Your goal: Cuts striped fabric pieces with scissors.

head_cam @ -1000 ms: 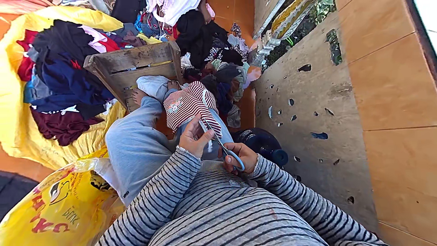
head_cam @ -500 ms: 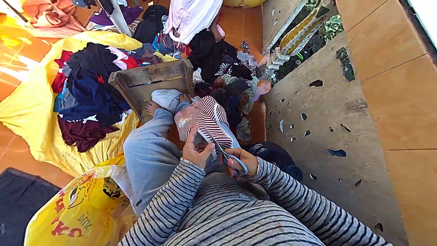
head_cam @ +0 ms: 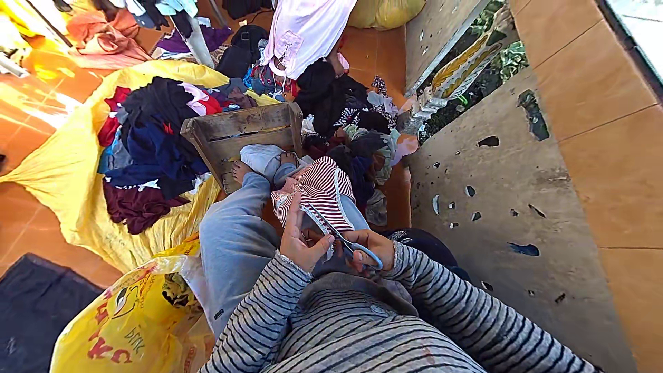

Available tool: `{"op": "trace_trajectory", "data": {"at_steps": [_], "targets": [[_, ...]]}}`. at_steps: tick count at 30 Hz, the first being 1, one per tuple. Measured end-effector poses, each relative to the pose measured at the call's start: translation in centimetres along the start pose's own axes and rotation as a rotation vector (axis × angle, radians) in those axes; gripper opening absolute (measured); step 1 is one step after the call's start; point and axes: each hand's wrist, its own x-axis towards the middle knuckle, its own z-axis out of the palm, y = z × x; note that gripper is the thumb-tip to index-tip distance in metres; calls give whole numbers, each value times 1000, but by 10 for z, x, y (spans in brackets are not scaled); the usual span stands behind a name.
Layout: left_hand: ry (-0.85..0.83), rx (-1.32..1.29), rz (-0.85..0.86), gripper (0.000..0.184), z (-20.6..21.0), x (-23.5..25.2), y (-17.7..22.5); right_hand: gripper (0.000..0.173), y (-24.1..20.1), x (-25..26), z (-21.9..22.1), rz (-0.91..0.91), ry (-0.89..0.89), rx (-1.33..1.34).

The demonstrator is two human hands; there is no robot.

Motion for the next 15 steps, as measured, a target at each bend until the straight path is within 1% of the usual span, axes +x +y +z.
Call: {"op": "trace_trajectory", "data": {"at_steps": [3, 5, 6, 7, 8, 10, 12, 13, 15], "targets": [[-21, 24, -11, 114, -2, -4, 4, 41, 0, -2, -4, 2, -37, -1], [-16, 61, -6, 110, -4, -4, 6, 39, -3, -3, -5, 3, -43, -6], [20, 97, 4, 102, -4, -4, 6, 38, -6, -2, -6, 1, -44, -22], [96, 121, -7, 89, -3, -3, 8, 38, -9, -2, -5, 3, -37, -44], [189, 99, -56, 74, -2, -3, 10, 37, -11, -2, -4, 9, -24, -69], [366, -83, -189, 49, 3, 0, 13, 38, -14, -2, 0, 45, 12, -109], [505, -235, -279, 37, 8, 5, 18, 39, -12, -1, 5, 79, 35, -123], [554, -263, -287, 33, 9, 7, 20, 41, -11, -1, 6, 86, 38, -131], [573, -236, -198, 30, 5, 7, 16, 41, -11, 0, 9, 66, 39, -133]]}}
